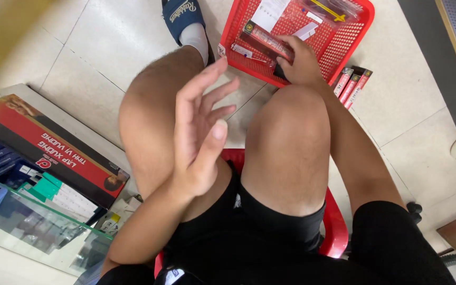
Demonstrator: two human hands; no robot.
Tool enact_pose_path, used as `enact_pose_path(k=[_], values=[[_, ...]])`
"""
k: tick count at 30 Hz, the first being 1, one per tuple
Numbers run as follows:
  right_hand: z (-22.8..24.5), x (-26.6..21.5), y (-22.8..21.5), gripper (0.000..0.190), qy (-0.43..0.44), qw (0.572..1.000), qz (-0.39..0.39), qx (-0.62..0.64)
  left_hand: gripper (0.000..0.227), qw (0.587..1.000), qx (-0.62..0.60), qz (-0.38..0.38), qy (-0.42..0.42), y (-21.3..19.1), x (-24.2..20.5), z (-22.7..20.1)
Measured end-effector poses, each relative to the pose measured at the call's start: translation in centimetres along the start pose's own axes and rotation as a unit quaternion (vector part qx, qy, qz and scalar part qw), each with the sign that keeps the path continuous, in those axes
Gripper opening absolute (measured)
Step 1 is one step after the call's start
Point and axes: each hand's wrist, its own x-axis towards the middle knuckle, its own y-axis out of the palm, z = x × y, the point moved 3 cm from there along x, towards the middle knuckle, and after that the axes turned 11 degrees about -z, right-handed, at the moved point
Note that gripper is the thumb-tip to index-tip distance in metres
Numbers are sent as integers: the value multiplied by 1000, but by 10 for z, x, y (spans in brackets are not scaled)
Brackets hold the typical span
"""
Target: Unboxing and inspecting a phone screen protector from its packaging.
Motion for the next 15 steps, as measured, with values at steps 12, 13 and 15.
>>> enact_pose_path(k=[12, 13, 15], values=[[-127, 53, 132, 47, 198, 948, -245, 47, 53, 993, -9, 11, -118, 18, 9, 5], [-118, 57, 131, 47, 198, 948, -244, 50, 53, 993, -6, 10, -118, 18, 11, 9], [-93, 65, 140, 66, 199, 951, -154, 178, 50, 993, 21, 56, -101, 19, 12, 12]])
